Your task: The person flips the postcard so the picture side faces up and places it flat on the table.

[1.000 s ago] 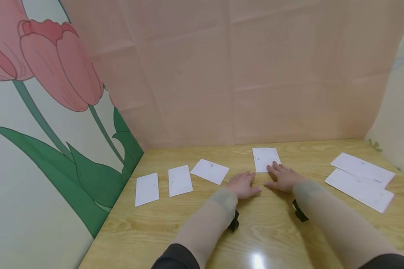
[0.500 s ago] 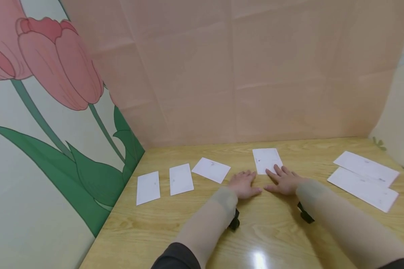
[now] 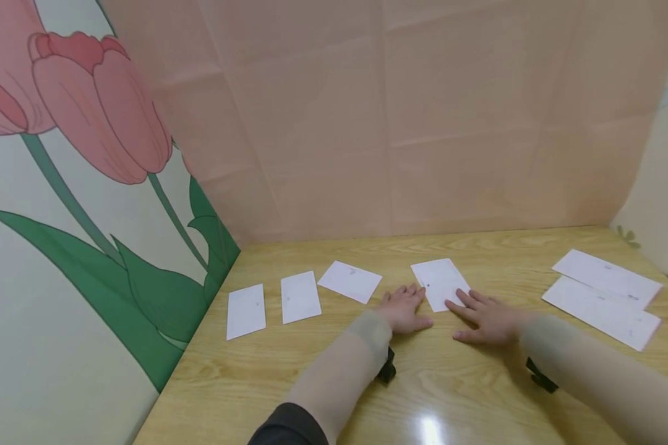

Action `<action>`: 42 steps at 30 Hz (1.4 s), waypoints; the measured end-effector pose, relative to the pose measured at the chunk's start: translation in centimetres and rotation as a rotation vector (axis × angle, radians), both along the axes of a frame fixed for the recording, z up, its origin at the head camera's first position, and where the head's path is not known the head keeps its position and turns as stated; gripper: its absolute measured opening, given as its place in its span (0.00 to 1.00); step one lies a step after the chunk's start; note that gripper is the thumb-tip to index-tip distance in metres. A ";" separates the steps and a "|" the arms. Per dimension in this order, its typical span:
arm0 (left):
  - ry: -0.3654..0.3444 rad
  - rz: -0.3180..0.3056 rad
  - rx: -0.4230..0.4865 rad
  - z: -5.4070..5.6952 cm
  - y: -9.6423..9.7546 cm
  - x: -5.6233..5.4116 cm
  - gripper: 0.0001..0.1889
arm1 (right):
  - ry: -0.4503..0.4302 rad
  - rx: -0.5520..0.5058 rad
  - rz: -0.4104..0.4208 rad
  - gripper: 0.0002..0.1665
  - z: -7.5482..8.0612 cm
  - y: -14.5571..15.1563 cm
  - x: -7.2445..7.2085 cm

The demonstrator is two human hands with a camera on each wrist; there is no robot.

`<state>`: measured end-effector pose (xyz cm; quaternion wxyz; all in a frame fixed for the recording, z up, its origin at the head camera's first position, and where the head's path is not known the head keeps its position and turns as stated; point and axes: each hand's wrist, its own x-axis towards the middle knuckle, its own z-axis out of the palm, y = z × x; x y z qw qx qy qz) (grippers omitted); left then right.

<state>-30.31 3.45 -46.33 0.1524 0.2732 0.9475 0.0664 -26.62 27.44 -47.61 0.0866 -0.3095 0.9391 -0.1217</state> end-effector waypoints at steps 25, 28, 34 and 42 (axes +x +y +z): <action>-0.028 -0.196 -0.170 1.2 -3.6 2.2 0.43 | 0.013 -0.061 0.230 0.31 1.8 0.1 5.2; -0.027 -0.208 -0.196 1.5 -4.4 2.8 0.43 | -0.010 -0.055 0.213 0.31 2.3 -0.3 5.2; -0.013 -0.243 -0.214 1.8 -6.3 4.2 0.43 | -0.105 -0.060 0.152 0.32 3.0 -1.3 5.0; -0.027 -0.250 -0.205 2.6 -8.5 6.4 0.42 | -0.131 -0.064 0.145 0.31 3.4 -2.7 5.0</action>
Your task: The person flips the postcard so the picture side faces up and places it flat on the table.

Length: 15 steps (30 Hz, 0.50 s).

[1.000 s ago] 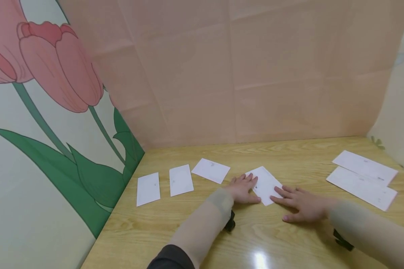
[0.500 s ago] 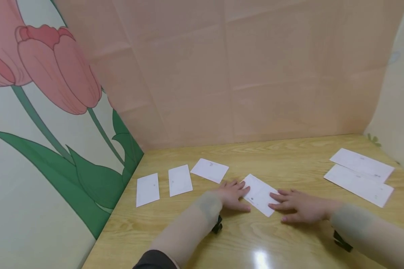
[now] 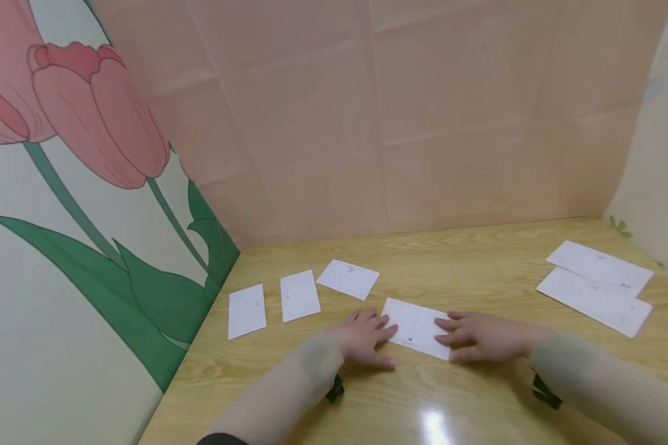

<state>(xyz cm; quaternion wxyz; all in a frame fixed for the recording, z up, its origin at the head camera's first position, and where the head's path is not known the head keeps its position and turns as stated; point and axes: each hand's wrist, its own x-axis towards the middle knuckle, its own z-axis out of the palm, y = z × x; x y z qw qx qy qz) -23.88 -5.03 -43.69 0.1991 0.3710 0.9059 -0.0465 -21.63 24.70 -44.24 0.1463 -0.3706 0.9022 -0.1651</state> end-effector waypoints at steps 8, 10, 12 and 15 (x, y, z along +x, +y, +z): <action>0.005 0.006 0.024 0.1 -1.6 1.6 0.40 | -0.039 -0.014 0.001 0.29 0.2 -1.5 0.1; 0.003 0.009 0.032 0.0 -1.9 2.0 0.40 | -0.045 -0.019 0.001 0.29 0.2 -1.8 0.2; 0.001 0.013 0.041 -0.1 -2.2 2.4 0.39 | -0.047 -0.026 0.006 0.29 0.1 -2.1 0.3; -0.005 0.018 0.052 -0.1 -2.5 2.9 0.39 | -0.053 -0.043 0.017 0.29 -0.1 -2.5 0.4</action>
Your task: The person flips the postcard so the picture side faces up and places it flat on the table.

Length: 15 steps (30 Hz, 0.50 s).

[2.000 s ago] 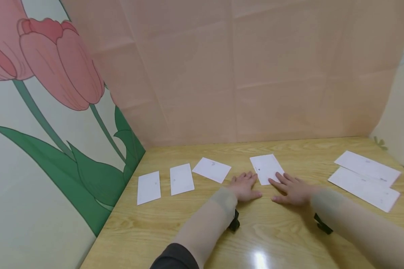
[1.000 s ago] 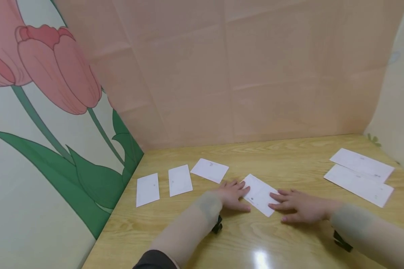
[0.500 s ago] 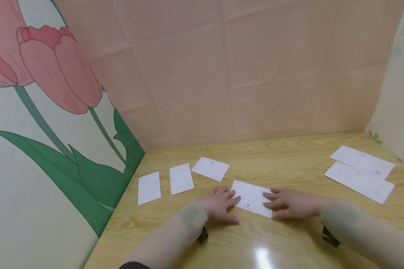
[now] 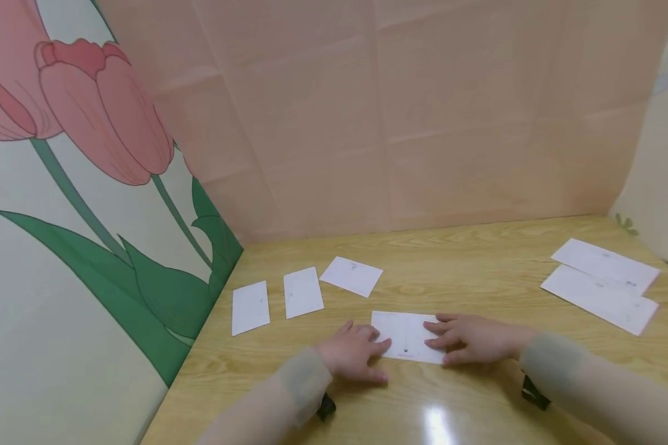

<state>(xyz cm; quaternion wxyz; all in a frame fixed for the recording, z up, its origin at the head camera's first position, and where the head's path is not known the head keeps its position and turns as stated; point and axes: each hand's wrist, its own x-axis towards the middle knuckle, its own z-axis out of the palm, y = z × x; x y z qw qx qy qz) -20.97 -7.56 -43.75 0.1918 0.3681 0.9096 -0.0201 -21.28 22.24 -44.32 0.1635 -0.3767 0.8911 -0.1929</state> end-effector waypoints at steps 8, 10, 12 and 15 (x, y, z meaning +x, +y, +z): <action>0.033 -0.060 -0.008 0.1 0.1 1.8 0.44 | -0.022 0.006 -0.032 0.35 -0.3 -0.9 0.0; 0.040 -0.068 -0.014 0.1 0.2 2.1 0.45 | -0.016 0.001 -0.072 0.38 -0.2 -1.3 -0.1; 0.042 -0.066 -0.015 0.1 0.3 2.3 0.45 | 0.008 -0.012 -0.105 0.40 -0.2 -1.6 -0.2; 0.042 -0.058 -0.003 0.0 0.3 2.4 0.45 | 0.039 -0.032 -0.152 0.42 -0.4 -2.0 -0.6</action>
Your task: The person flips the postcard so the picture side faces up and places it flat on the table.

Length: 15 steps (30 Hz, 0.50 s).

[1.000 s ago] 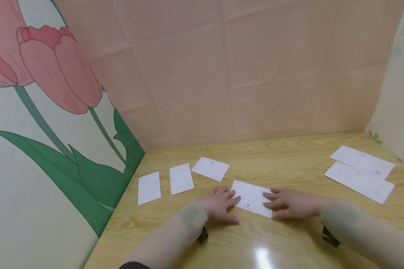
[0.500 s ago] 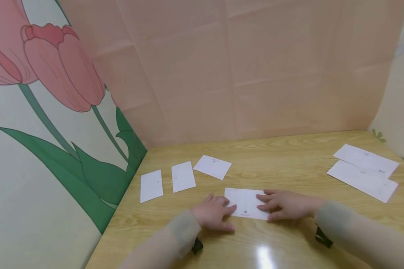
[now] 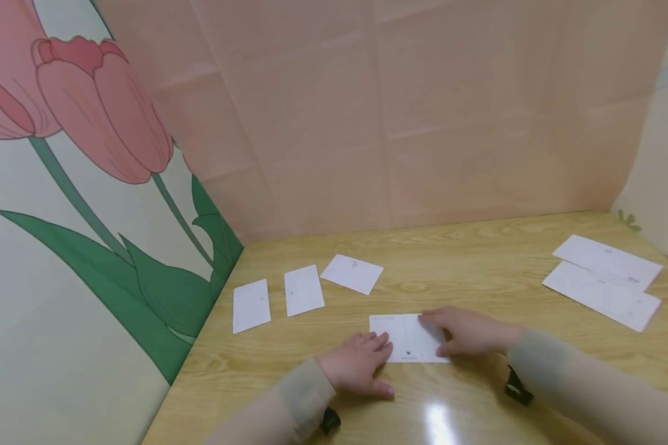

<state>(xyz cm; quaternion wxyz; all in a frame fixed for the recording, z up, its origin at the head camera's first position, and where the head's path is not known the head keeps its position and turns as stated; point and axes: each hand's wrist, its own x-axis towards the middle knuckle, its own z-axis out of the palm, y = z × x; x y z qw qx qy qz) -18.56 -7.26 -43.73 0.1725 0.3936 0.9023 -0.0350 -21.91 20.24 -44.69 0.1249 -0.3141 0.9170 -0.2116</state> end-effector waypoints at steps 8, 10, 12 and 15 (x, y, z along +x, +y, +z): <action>0.015 0.003 0.097 -0.5 0.3 -1.8 0.34 | 0.016 0.027 -0.146 0.42 0.3 -1.6 -0.6; 0.037 0.001 0.132 -0.7 0.4 -2.4 0.29 | 0.006 0.034 -0.190 0.40 0.3 -1.8 -0.8; 0.043 0.006 0.166 -1.0 0.5 -3.0 0.25 | 0.002 0.025 -0.220 0.38 0.2 -1.9 -1.0; 0.012 0.021 0.206 -1.3 0.6 -3.6 0.21 | -0.024 0.007 -0.259 0.35 0.1 -1.9 -1.3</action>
